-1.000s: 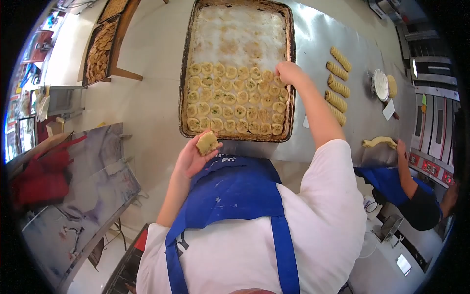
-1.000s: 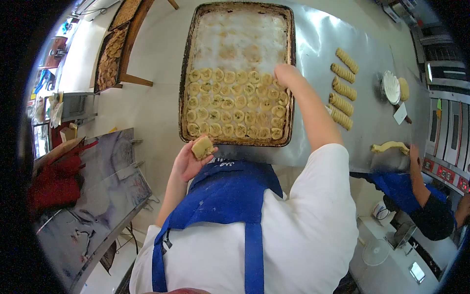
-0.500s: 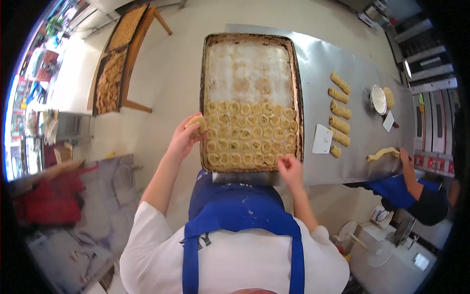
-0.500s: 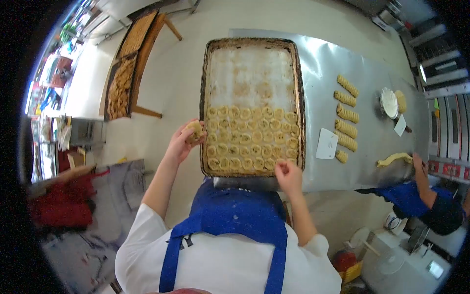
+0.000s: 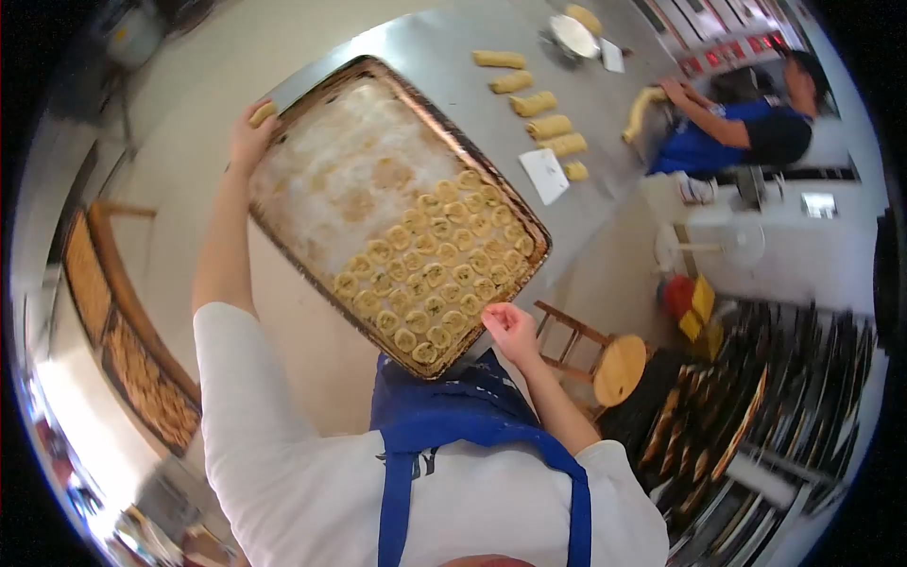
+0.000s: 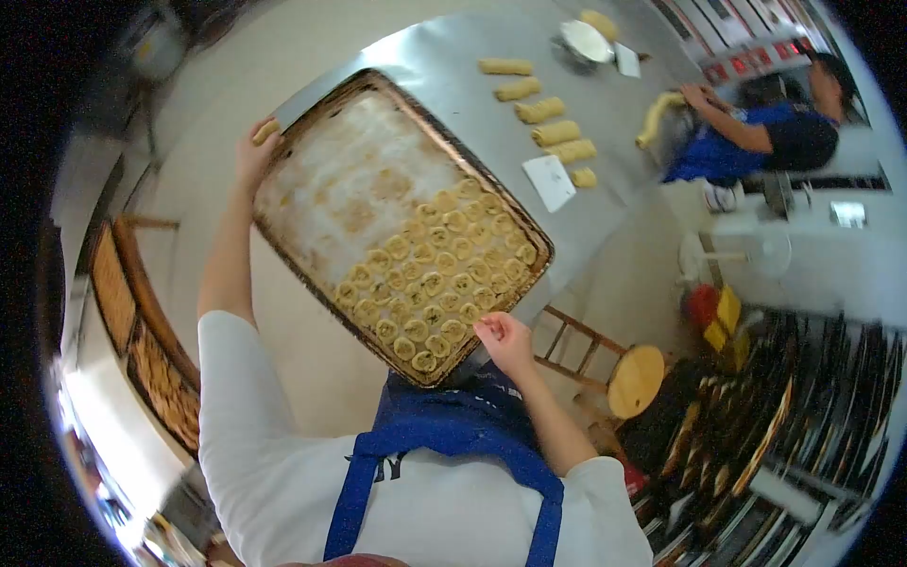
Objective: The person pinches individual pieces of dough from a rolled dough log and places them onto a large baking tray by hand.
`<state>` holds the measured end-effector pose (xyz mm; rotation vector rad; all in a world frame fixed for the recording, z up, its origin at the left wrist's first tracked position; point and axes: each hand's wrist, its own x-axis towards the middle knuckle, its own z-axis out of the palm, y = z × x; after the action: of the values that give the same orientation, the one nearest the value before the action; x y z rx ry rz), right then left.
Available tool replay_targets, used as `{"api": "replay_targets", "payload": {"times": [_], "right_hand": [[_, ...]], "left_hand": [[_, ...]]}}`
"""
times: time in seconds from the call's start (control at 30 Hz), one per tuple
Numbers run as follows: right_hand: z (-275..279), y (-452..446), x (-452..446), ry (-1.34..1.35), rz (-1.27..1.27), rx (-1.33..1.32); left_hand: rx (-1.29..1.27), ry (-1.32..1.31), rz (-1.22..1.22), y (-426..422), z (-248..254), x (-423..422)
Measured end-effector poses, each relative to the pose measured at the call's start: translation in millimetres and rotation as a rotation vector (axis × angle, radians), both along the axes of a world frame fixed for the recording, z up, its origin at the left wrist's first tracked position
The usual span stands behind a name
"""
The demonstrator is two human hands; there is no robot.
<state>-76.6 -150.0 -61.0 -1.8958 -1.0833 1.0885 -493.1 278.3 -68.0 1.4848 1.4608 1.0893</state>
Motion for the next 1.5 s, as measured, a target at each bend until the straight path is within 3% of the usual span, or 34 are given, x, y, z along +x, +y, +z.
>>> {"api": "replay_targets", "payload": {"times": [0.07, 0.17, 0.27, 0.47, 0.5, 0.6, 0.67, 0.77, 0.87, 0.97, 1.0, 1.13, 1.23, 1.3, 1.37, 1.5], "right_hand": [[17.8, 17.3, -19.1, 0.205, -0.110, -0.028], [11.1, 37.6, -24.4, 0.300, -0.182, -0.010], [14.8, 49.5, -30.9, 0.189, -0.213, -0.017], [-5.1, 61.0, -29.3, 0.035, -0.184, 0.023], [-23.1, 60.7, -22.4, -0.019, -0.166, 0.048], [-10.3, 87.1, -10.3, -0.151, -0.031, -0.007], [16.1, 109.5, -8.8, -0.233, 0.035, -0.033], [24.5, 143.7, -0.6, -0.409, 0.180, 0.096], [6.1, 198.3, 14.5, -0.396, 0.406, 0.106], [-8.0, 267.8, 19.0, -0.415, 0.705, 0.135], [22.3, 273.7, 18.0, -0.406, 0.767, 0.207], [11.6, 345.9, 0.5, -0.517, 1.037, 0.377], [-18.9, 401.3, -46.4, -0.444, 1.169, 0.479], [-16.4, 417.6, -70.8, -0.505, 1.289, 0.471], [-27.4, 434.3, -85.4, -0.535, 1.311, 0.639], [-5.6, 441.3, -112.2, -0.344, 1.286, 0.674]], "left_hand": [[-0.099, -0.092, -0.030, 17.9, -9.9, 4.0], [-0.120, 0.255, -0.150, 16.7, 4.8, 4.2], [-0.231, 0.179, -0.280, 26.0, -8.2, -10.6], [-0.293, 0.166, -0.270, -2.8, -19.5, -39.3], [-0.297, 0.148, -0.295, -26.0, -5.1, -40.6], [-0.420, 0.005, -0.205, -101.1, 26.2, -68.7], [-0.407, 0.055, -0.094, -146.3, 23.9, -88.2], [-0.520, 0.008, 0.145, -245.0, 73.3, -72.3], [-0.585, -0.203, 0.351, -336.7, 38.5, -57.7], [-0.575, -0.282, 0.617, -430.9, 9.6, 7.7], [-0.585, -0.330, 0.638, -461.0, 57.1, 25.8], [-0.567, -0.607, 0.793, -537.8, 31.8, 159.5], [-0.728, -0.703, 0.839, -538.2, 49.8, 262.7], [-0.680, -0.969, 0.823, -536.1, 28.8, 328.4], [-0.620, -1.153, 0.785, -517.6, 9.3, 395.5], [-0.743, -1.299, 0.644, -461.0, 31.3, 454.9]]}}
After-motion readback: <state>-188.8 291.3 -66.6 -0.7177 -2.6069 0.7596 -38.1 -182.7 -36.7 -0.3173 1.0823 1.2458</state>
